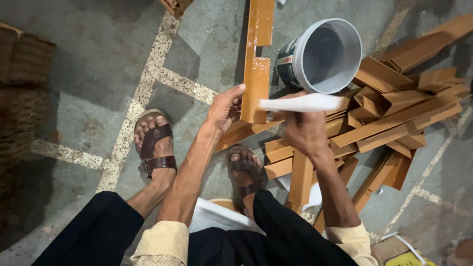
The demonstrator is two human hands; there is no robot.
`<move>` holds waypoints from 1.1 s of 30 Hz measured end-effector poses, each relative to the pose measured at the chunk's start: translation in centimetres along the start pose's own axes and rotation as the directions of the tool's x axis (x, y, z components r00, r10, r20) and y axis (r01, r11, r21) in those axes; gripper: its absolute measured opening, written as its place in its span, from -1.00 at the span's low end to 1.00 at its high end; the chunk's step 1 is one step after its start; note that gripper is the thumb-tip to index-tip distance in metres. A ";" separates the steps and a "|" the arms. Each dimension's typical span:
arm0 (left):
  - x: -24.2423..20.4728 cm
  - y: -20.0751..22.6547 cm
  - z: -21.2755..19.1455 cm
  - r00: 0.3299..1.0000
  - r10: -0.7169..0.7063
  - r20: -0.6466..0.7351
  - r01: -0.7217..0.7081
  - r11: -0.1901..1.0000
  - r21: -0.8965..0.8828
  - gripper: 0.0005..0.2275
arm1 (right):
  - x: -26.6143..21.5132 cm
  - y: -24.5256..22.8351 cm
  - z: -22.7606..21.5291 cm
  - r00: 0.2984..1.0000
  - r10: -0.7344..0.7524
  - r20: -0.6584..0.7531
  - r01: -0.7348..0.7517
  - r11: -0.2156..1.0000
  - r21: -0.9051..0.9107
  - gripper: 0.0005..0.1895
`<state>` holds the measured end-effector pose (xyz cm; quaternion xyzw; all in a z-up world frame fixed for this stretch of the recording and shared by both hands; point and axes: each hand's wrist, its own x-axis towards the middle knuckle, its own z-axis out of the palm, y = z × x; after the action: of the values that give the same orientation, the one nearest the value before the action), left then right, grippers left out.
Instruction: The person sits on the floor and repeatedly applies a white adhesive to the edges of long cardboard strips using a foam brush. They dip the brush into a bucket of adhesive and spread it along the edges of each strip before setting it aside.
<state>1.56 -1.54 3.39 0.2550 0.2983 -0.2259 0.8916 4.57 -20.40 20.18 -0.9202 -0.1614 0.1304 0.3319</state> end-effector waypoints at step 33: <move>4.6 4.1 1.0 0.926 0.365 -0.100 -0.005 0.275 0.961 -0.50 | -7.3 5.4 -1.0 0.916 0.321 -0.240 -0.163 0.846 0.507 -0.85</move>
<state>7.55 -0.12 2.38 0.7958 0.2064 -0.2092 0.5294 -0.63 -27.70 18.41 -0.8316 0.0498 0.0586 0.5500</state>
